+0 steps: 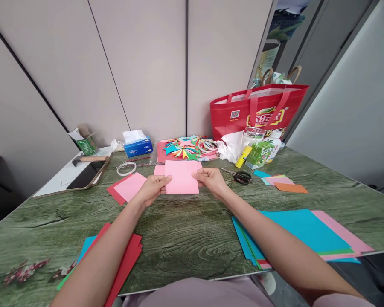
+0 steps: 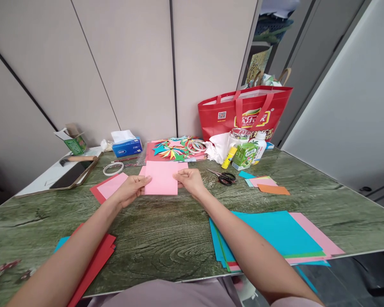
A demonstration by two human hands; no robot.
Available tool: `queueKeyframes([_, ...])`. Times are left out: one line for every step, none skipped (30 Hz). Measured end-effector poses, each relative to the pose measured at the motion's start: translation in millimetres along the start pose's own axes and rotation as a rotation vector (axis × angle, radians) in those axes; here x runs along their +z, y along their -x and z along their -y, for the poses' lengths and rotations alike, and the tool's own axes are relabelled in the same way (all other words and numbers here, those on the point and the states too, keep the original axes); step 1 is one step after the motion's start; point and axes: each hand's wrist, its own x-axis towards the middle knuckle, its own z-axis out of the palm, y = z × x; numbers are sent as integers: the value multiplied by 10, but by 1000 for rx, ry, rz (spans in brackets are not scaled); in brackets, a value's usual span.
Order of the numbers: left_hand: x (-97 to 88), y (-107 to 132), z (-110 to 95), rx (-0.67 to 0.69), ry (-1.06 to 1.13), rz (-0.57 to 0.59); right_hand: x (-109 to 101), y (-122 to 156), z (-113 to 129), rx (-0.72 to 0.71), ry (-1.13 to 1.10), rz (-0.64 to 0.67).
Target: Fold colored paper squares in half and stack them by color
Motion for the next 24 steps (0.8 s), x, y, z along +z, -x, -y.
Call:
queueKeyframes([10, 6, 1, 11, -16, 0, -5, -6, -3, -4, -2, -3])
queueKeyframes([21, 13, -1, 28, -29, -11, -7, -9, -6, -7, -3, -4])
queueKeyframes([34, 19, -6, 43, -37, -29, -6, -11, -9, -9, -3, -4])
queueKeyframes([48, 26, -13, 54, -42, -47, -3, -11, -10, -11, -2, -3])
queueKeyframes([62, 32, -20, 59, -43, -61, -1, -12, -11, -13, -1, -3])
queueKeyframes([74, 37, -27, 58, -39, -70, 1, -12, -12, -14, -2, -5])
queueKeyframes([83, 40, -32, 50, -32, -72, 2, -14, -12, -15, -3, -10])
queueKeyframes([88, 42, -35, 41, -19, -65, -1, -17, -11, -16, -5, -17])
queueKeyframes([89, 42, -34, 29, -2, -47, -7, -22, -11, -18, -8, -25])
queueKeyframes([86, 39, -30, 15, 14, -20, -15, -29, -9, -20, -12, -37])
queueKeyframes([80, 35, -23, -4, 26, 14, -25, -37, -7, -22, -17, -49])
queueKeyframes([72, 29, -14, -26, 32, 47, -36, -44, -5, -26, -20, -60])
queueKeyframes([64, 24, -4, -47, 31, 74, -47, -52, -1, -29, -23, -69])
queueKeyframes([56, 18, 6, -65, 27, 89, -57, -58, 2, -32, -26, -75])
queueKeyframes([51, 13, 15, -76, 20, 92, -64, -62, 6, -35, -28, -78])
queueKeyframes([49, 9, 21, -78, 16, 83, -68, -65, 10, -36, -32, -77])
queueKeyframes([50, 7, 24, -73, 14, 68, -69, -66, 13, -37, -38, -74])
queueKeyframes([54, 7, 24, -63, 13, 53, -68, -66, 16, -36, -44, -69])
queueKeyframes([61, 9, 21, -52, 10, 38, -65, -64, 18, -36, -50, -64])
queueKeyframes([69, 13, 14, -41, 4, 26, -61, -63, 20, -35, -54, -60])
queueKeyframes([79, 17, 6, -32, -3, 15, -58, -61, 21, -36, -57, -57])
queueKeyframes([88, 22, -2, -25, -12, 5, -54, -60, 22, -36, -57, -56])
queueKeyframes([95, 27, -10, -22, -23, -4, -51, -59, 23, -37, -56, -57])
queueKeyframes([101, 31, -16, -21, -34, -11, -50, -58, 23, -38, -57, -59])
